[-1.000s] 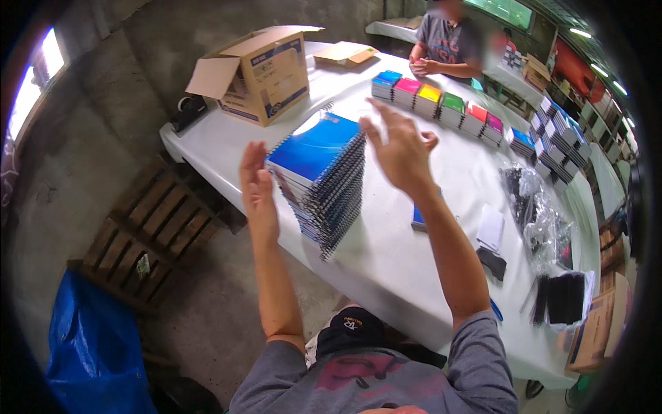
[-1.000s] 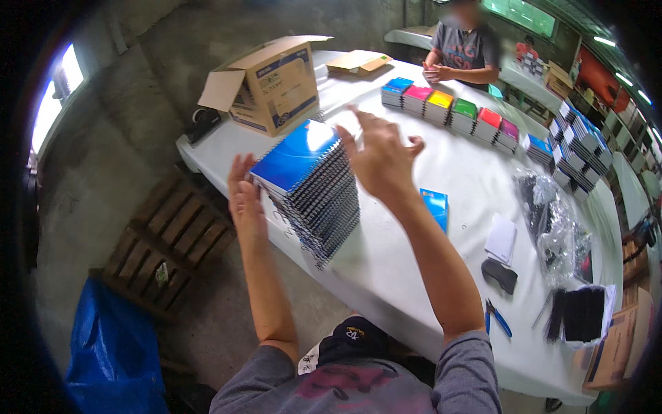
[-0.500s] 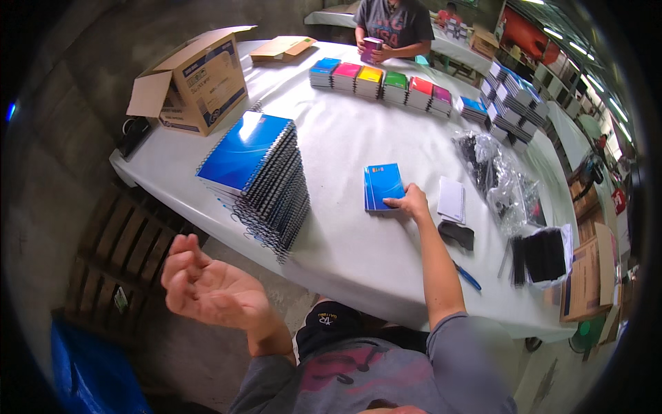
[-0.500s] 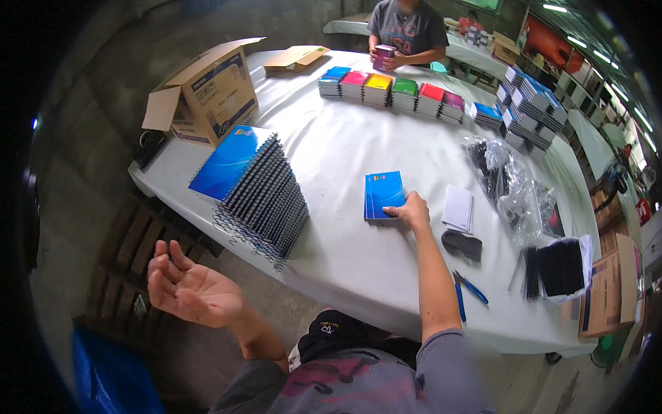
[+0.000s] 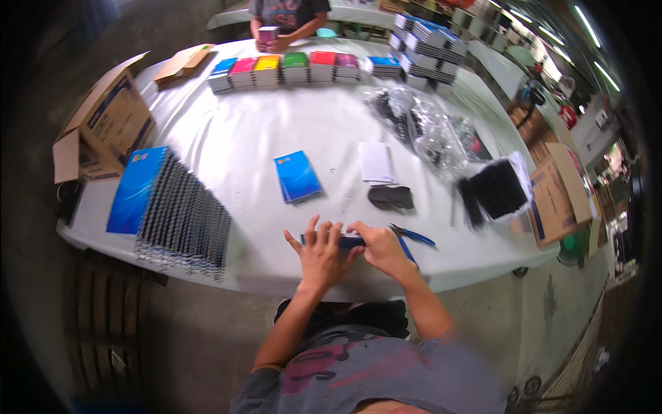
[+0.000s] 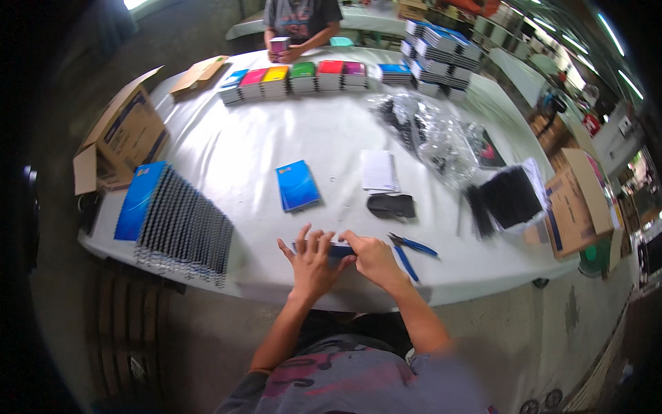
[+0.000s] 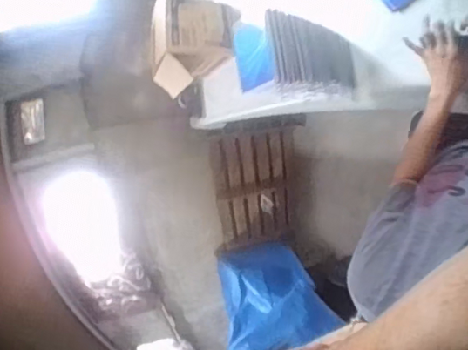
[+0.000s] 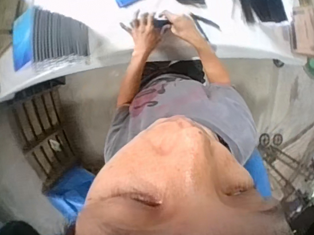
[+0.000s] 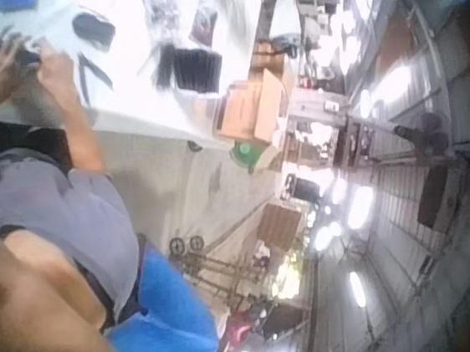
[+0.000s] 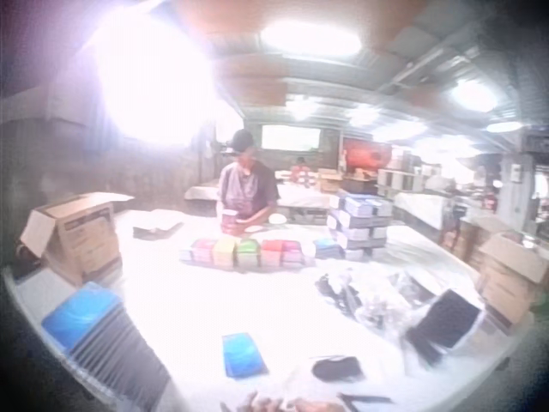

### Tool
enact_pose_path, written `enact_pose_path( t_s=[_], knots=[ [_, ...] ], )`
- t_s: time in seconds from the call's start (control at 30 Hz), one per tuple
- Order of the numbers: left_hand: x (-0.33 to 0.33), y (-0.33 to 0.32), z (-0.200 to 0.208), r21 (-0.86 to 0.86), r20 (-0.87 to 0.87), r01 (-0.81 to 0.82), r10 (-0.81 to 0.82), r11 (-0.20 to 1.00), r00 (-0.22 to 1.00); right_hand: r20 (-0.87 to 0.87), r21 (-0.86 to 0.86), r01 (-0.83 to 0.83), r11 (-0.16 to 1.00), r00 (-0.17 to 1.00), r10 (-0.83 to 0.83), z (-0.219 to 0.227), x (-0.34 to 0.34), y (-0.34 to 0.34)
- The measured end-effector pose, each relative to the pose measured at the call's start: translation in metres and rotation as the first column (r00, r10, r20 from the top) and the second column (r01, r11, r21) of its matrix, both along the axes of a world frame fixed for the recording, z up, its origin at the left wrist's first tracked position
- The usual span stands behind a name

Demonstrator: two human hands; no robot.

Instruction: The person assembles spiral-bound notebooks by inserting a black plastic binding into the spine of a blue notebook cover and securing it with pliers. They repeat this process for multiple notebooks, stacking the finished units on the table.

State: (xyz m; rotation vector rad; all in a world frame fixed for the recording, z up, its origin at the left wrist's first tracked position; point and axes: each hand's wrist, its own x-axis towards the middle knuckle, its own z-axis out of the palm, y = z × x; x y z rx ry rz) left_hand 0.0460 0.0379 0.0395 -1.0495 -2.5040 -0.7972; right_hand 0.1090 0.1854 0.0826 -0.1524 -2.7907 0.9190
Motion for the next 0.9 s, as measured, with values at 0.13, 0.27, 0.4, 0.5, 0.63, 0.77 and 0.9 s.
enact_pose_path(
  t_s=[0.13, 0.27, 0.4, 0.5, 0.63, 0.77, 0.9],
  knots=[
    [-0.006, 0.006, -0.017, 0.006, -0.049, 0.001, 0.000, 1.000, 0.999, -0.027, -0.264, 0.253, 0.931, 0.963, -0.270, 0.002, 0.022, 0.076],
    [0.002, 0.021, 0.000, 0.137, -0.035, -0.068, 0.073, 0.988, 0.997, -0.124, 0.142, 0.819, 0.556, 0.572, -0.811, -0.036, 0.037, 0.198],
    [0.005, 0.032, 0.006, 0.203, 0.010, -0.154, 0.155, 0.967, 0.988, -0.018, 0.237, 0.819, 0.523, 0.542, -0.840, -0.056, 0.036, 0.229],
    [0.000, 0.027, -0.005, 0.233, -0.014, -0.128, 0.134, 0.964, 0.991, 0.015, 0.358, 0.795, 0.489, 0.519, -0.855, -0.047, 0.036, 0.214],
    [-0.007, 0.013, -0.005, 0.275, -0.091, -0.127, 0.157, 0.953, 0.983, 0.073, 0.322, 0.658, 0.681, 0.700, -0.711, -0.023, 0.062, 0.179],
    [-0.008, 0.007, -0.002, 0.259, -0.094, -0.116, 0.144, 0.959, 0.985, 0.031, -0.200, 0.328, 0.923, 0.944, -0.329, 0.023, 0.055, 0.082],
    [-0.011, 0.005, -0.010, 0.254, -0.130, -0.111, 0.148, 0.961, 0.980, -0.077, -0.375, 0.079, 0.924, 0.990, -0.116, 0.015, 0.028, 0.020]
  ],
)
